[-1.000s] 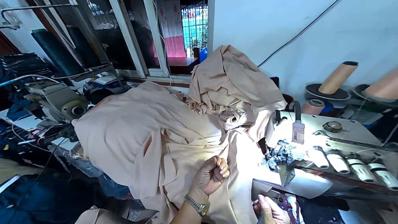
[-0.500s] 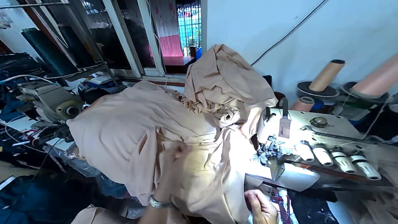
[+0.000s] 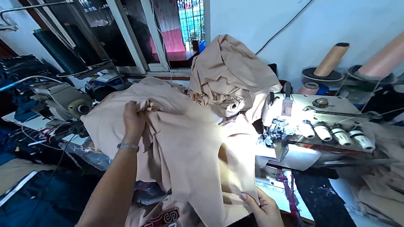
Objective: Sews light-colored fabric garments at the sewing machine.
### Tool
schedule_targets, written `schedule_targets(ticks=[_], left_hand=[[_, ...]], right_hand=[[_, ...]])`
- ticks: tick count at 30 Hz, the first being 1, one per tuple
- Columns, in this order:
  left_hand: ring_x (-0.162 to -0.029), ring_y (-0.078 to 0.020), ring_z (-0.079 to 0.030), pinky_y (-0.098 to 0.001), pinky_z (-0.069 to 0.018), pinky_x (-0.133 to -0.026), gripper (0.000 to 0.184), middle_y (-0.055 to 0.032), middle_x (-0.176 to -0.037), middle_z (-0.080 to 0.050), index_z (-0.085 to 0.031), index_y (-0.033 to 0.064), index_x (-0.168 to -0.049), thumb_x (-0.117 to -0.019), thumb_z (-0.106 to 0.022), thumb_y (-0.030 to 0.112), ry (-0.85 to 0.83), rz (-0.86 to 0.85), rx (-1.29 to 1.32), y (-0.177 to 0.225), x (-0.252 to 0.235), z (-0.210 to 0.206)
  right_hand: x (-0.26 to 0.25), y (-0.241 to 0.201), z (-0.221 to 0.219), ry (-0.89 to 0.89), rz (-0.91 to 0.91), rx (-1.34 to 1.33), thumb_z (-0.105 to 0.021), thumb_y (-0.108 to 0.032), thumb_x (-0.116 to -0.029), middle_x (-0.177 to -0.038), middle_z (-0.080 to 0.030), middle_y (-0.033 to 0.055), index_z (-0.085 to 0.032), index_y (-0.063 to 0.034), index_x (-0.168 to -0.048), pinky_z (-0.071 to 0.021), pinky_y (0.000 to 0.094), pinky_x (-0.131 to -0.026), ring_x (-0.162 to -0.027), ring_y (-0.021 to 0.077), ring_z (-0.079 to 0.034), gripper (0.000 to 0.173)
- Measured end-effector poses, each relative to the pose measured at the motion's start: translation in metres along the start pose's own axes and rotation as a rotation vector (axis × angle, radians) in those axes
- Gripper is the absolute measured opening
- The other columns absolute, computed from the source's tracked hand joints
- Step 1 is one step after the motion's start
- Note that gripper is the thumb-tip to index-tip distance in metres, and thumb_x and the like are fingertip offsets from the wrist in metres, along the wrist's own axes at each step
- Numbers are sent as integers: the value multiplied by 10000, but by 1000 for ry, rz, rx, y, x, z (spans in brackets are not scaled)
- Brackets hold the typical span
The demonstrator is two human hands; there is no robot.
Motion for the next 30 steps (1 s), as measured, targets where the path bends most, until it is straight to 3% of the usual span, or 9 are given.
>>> schedule_targets(ticks=[3, 7, 10, 12, 14, 18, 25, 27, 30], left_hand=[[-1319, -614, -421, -738, -349, -1069, 575, -415, -1410, -451, -452, -126, -1414, -942, -694, 94, -153, -79, -9, 38, 17, -28], [-1268, -323, -580, -513, -441, -1109, 233, -147, -1247, -678, -730, 43, -1149, -952, -696, 162, -495, -711, 116, 143, 149, -75], [-1363, -293, -521, -615, -295, -1190, 384, -67, -1300, -662, -710, 160, -1213, -998, -599, 457, -612, -1039, -60, 167, 220, -111], [-1373, -387, -511, -738, -208, -1173, 471, -177, -1293, -655, -694, 58, -1172, -967, -642, 478, -727, -1002, -141, 162, 236, -118], [-1240, -401, -594, -751, -223, -1155, 288, -174, -1098, -686, -671, 25, -1060, -963, -696, 295, -838, -965, -46, 165, 243, -106], [-1095, -327, -614, -531, -340, -1156, 108, -154, -1037, -646, -617, 10, -1084, -1017, -568, 78, -1048, -871, 397, 176, 247, -90], [-996, -294, -664, -458, -475, -1042, 173, -145, -966, -687, -706, 19, -974, -1027, -569, 111, -992, -884, 419, 180, 242, -97], [-895, -204, -643, -352, -523, -858, 183, -127, -938, -668, -679, -14, -1016, -1042, -528, 85, -1097, -825, 692, 190, 241, -82], [-918, -122, -645, -279, -543, -859, 197, -130, -1032, -665, -606, -55, -1176, -1047, -498, 49, -1159, -682, 872, 199, 229, -71]], right_hand=[[6, 11, 1, 28, -22, 20, -633, -26, -925, -872, -742, 8, -683, 21, -1054, -600, 215, -765, -799, 16, -708, 146], [12, 15, 1, 74, -65, -12, -677, -5, -887, -869, -730, 2, -657, 7, -1044, -593, 204, -734, -784, 16, -699, 159], [15, 17, 0, 89, -74, -17, -688, -5, -879, -818, -723, -21, -649, -11, -1013, -579, 185, -687, -732, 3, -688, 139], [18, 20, 2, 97, -70, -6, -687, -21, -891, -803, -713, -20, -654, -9, -1009, -574, 184, -689, -726, 6, -682, 123], [18, 22, 4, 96, -76, 0, -671, -30, -909, -804, -714, -16, -661, -4, -1015, -569, 185, -695, -731, 4, -679, 110], [17, 20, 0, 108, -75, -39, -682, -48, -906, -798, -713, -23, -662, -12, -997, -571, 182, -695, -732, 1, -678, 100], [9, 6, -11, 104, 17, -46, -668, -78, -917, -819, -708, -23, -693, -18, -970, -554, 169, -711, -755, -5, -663, 84], [3, -3, -10, 128, 36, -123, -664, -16, -887, -838, -730, -16, -681, -7, -984, -585, 190, -742, -780, 13, -692, 100], [-8, -24, -11, 130, 101, -216, -626, 25, -896, -856, -732, -11, -696, -6, -975, -591, 192, -726, -777, 26, -695, 110]])
Point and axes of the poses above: each hand's wrist, its own x-axis away from the middle knuckle, its own z-axis out of the back of the hand, y = z × x, the point moved 7 cm from there along -x, towards the middle knuckle
